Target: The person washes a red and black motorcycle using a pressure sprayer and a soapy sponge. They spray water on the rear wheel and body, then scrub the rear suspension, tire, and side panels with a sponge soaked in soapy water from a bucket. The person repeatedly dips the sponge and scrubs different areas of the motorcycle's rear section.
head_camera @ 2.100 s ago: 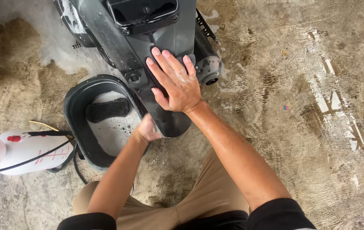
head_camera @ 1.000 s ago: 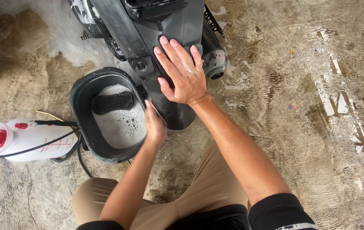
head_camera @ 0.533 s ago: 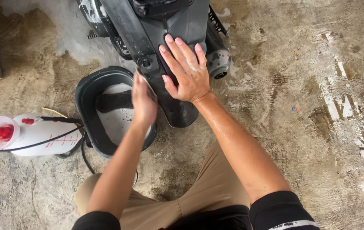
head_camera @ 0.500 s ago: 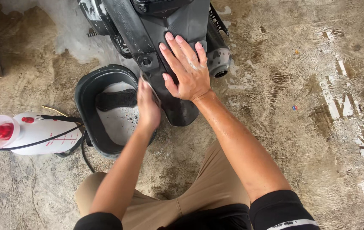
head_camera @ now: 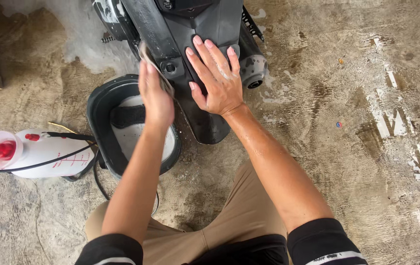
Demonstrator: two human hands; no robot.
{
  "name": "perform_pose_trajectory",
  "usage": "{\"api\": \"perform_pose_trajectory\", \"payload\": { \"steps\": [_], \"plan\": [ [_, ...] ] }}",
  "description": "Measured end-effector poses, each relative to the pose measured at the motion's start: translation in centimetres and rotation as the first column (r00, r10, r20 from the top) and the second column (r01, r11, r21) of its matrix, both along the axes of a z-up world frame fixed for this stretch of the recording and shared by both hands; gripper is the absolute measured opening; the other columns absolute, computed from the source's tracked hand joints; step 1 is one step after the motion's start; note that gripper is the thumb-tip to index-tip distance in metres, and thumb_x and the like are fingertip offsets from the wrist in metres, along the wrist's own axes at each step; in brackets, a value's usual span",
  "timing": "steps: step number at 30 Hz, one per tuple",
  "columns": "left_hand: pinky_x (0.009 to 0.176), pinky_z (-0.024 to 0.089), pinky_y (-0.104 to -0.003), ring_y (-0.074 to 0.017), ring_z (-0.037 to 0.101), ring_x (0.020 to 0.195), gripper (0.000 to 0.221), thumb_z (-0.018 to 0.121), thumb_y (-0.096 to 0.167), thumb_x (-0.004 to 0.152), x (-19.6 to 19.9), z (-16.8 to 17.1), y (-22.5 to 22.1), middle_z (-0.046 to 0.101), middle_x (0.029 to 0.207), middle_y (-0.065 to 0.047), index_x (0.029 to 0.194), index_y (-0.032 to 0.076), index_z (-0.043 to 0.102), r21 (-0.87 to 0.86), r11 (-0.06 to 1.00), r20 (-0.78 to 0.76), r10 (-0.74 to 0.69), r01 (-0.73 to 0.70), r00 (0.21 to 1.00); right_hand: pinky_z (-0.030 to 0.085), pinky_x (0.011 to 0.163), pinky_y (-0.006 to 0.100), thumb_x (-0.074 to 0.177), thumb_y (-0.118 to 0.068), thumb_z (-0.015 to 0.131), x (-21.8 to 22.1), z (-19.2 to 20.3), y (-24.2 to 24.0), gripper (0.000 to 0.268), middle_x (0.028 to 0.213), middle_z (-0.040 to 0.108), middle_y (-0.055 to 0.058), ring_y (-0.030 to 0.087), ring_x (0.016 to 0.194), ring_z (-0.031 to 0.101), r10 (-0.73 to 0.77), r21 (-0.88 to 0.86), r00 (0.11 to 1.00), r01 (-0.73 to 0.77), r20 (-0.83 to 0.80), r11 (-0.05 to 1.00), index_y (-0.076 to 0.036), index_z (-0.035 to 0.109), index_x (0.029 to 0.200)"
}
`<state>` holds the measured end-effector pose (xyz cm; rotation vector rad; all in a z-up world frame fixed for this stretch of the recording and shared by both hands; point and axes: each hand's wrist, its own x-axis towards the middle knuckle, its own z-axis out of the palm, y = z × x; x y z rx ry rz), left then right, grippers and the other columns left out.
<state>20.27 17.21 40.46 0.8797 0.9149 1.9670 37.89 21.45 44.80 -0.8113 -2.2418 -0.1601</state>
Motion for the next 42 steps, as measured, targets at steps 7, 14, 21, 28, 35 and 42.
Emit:
{"api": "perform_pose_trajectory", "payload": {
  "steps": [7, 14, 21, 28, 35, 42],
  "plan": [
    [0.107, 0.044, -0.031, -0.0145, 0.056, 0.118, 0.046, 0.036, 0.034, 0.115, 3.2, -2.7, -3.1, 0.062, 0.128, -0.009, 0.138, -0.003, 0.052, -0.227, 0.969, -0.147, 0.061, -0.094, 0.987, 0.006, 0.128, 0.047, 0.104, -0.037, 0.052, 0.0, 0.0, 0.0, 0.057, 0.162, 0.046, 0.009, 0.024, 0.152, 0.037, 0.014, 0.000, 1.000, -0.014, -0.027, 1.000, -0.010, 0.053, 0.154],
    [0.064, 0.037, -0.023, -0.0058, 0.044, 0.073, 0.047, 0.034, 0.038, 0.114, 8.5, -9.2, -10.6, 0.057, 0.092, 0.000, 0.135, 0.003, 0.057, -0.450, 0.893, -0.025, -0.031, 0.017, 0.999, 0.007, 0.128, 0.046, 0.105, -0.036, 0.050, 0.0, 0.1, 0.2, 0.056, 0.161, 0.048, 0.010, 0.024, 0.152, 0.040, 0.013, 0.016, 0.999, -0.012, -0.035, 1.000, -0.009, 0.054, 0.154],
    [0.116, 0.045, -0.040, -0.0246, 0.062, 0.129, 0.061, 0.036, 0.050, 0.107, 2.2, -4.0, -4.2, 0.067, 0.137, -0.012, 0.136, 0.002, 0.058, -0.143, 0.928, 0.469, -0.242, 0.344, 0.849, 0.007, 0.128, 0.047, 0.105, -0.036, 0.050, 0.0, 0.0, -0.1, 0.056, 0.161, 0.047, 0.010, 0.024, 0.151, 0.039, 0.004, 0.021, 0.999, -0.003, -0.036, 1.000, -0.010, 0.054, 0.154],
    [0.122, 0.039, -0.040, -0.0226, 0.054, 0.137, 0.046, 0.038, 0.027, 0.117, -1.8, 1.5, 1.3, 0.058, 0.146, -0.012, 0.149, -0.006, 0.048, -0.030, 0.994, -0.003, -0.109, 0.109, 0.994, 0.007, 0.128, 0.047, 0.104, -0.034, 0.051, 0.1, -0.1, -0.2, 0.056, 0.162, 0.047, 0.010, 0.024, 0.152, 0.039, 0.015, -0.001, 0.999, -0.015, -0.041, 1.000, -0.010, 0.053, 0.154],
    [0.111, 0.043, -0.034, -0.0176, 0.058, 0.124, 0.054, 0.037, 0.038, 0.116, 8.1, -12.0, -9.0, 0.062, 0.137, -0.010, 0.143, -0.007, 0.050, -0.276, 0.959, 0.136, -0.026, 0.063, 0.990, 0.007, 0.128, 0.046, 0.104, -0.032, 0.049, -0.1, 0.0, -0.2, 0.054, 0.161, 0.048, 0.009, 0.023, 0.152, 0.040, 0.007, -0.004, 0.998, -0.007, -0.058, 1.000, -0.010, 0.055, 0.153],
    [0.121, 0.024, -0.045, -0.0274, 0.045, 0.146, 0.103, 0.022, 0.082, 0.092, 6.0, -8.9, -7.9, 0.052, 0.154, -0.014, 0.151, -0.001, 0.040, -0.551, 0.775, 0.456, -0.030, 0.309, 0.889, 0.008, 0.128, 0.046, 0.104, -0.034, 0.049, 0.1, 0.3, -0.1, 0.055, 0.161, 0.048, 0.009, 0.025, 0.151, 0.040, 0.002, 0.004, 0.999, -0.002, -0.043, 1.000, -0.010, 0.054, 0.153]
  ]
}}
